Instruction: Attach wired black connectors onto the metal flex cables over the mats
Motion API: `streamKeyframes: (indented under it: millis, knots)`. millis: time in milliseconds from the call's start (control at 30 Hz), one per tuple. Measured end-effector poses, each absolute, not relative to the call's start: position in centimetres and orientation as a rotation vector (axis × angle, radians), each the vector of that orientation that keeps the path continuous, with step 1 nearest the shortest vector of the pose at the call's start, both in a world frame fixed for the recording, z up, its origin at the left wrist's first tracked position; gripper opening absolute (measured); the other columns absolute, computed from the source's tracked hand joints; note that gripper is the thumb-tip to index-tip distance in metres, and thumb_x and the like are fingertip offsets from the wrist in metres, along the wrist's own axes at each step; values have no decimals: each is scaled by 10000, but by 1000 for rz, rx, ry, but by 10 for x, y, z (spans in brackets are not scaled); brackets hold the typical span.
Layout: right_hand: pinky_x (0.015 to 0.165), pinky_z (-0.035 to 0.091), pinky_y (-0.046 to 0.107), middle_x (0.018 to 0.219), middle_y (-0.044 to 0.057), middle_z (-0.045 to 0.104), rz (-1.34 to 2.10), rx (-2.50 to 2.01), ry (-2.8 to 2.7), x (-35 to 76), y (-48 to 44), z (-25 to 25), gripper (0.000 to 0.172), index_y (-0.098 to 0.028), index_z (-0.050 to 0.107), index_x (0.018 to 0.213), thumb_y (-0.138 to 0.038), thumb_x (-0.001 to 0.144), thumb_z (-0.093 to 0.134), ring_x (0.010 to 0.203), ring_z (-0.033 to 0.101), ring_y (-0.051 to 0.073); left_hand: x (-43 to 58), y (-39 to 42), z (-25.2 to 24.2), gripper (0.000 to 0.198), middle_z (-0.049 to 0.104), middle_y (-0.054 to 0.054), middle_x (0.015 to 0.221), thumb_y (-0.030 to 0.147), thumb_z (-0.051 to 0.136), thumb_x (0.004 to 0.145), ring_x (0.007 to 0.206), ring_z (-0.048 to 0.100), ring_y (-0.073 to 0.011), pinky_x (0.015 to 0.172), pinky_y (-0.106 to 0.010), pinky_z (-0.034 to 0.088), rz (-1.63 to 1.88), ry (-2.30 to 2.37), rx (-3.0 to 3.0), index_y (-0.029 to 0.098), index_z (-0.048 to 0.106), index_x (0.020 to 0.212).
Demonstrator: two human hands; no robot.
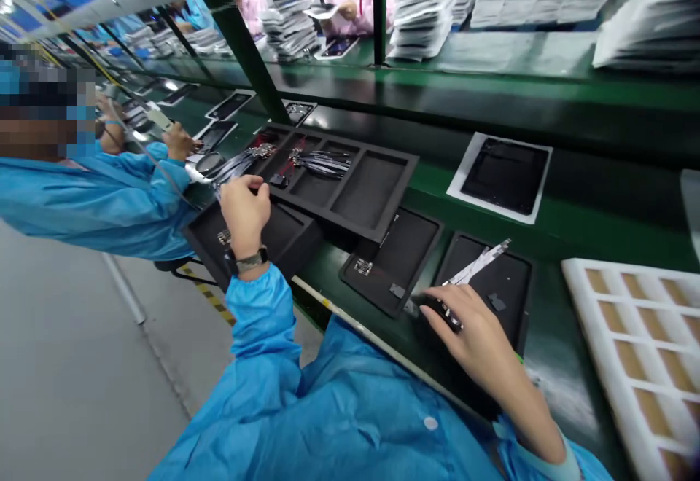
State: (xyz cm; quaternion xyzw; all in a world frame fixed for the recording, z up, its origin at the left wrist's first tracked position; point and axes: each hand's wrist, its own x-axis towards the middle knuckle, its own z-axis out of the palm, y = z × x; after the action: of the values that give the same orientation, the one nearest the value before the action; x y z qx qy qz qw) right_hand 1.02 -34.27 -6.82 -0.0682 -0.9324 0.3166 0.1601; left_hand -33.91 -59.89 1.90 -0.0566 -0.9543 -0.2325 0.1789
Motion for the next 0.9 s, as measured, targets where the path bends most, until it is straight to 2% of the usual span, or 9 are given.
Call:
streamKeyframes:
  millis: [133,267,333,533,667,800,900]
  knots:
    - [894,594,467,1057,105,776,1013,-223,-2653,14,-336,-82,218,-239,737,1135,-385,1045,603,996,727,305,-374,-582,9,241,711,-218,1234,326,731,923,1293,566,-404,1121,-525,443,-510,-2772,51,151,734,1089]
    - [896,605,476,1076,113,782,1096,-240,-2662,17,-333,-93,242,-241,755,1119,-406,1039,598,1014,732,307,-384,-569,3,289,691,-259,1285,382,809,884,1347,535,-443,1103,-557,447,-510,-2847,144,143,746,1032]
    - [900,607,483,1066,114,788,1127,-232,-2658,18,-332,-96,247,-240,762,1102,-410,1037,595,1007,735,307,-386,-566,0,262,701,-244,1262,352,821,856,1333,542,-429,1099,-538,448,-521,-2829,160,151,758,1012]
    - [934,604,495,1073,111,796,1209,-233,-2636,19,-328,-104,266,-236,769,1103,-423,1036,593,1017,744,307,-383,-567,-4,133,736,-188,1098,174,686,846,1202,613,-374,1029,-484,491,-681,-2698,163,175,761,957]
    - [930,600,491,1083,119,793,1275,-246,-2633,21,-326,-106,294,-224,769,1111,-443,1041,584,1017,746,307,-381,-569,1,110,760,-157,1060,167,644,867,1077,681,-319,996,-444,517,-749,-2676,169,178,734,931]
    - [913,606,480,1083,119,792,1331,-259,-2635,21,-325,-105,313,-224,766,1107,-459,1047,568,999,756,303,-385,-571,9,158,788,-120,1085,187,596,923,1022,733,-242,970,-350,541,-817,-2628,153,166,728,1008]
    - [909,611,469,1092,116,797,1343,-274,-2637,21,-324,-104,314,-228,769,1113,-460,1048,568,987,764,300,-395,-574,17,190,796,-115,1044,160,579,902,968,747,-225,916,-314,554,-884,-2570,146,150,737,1007]
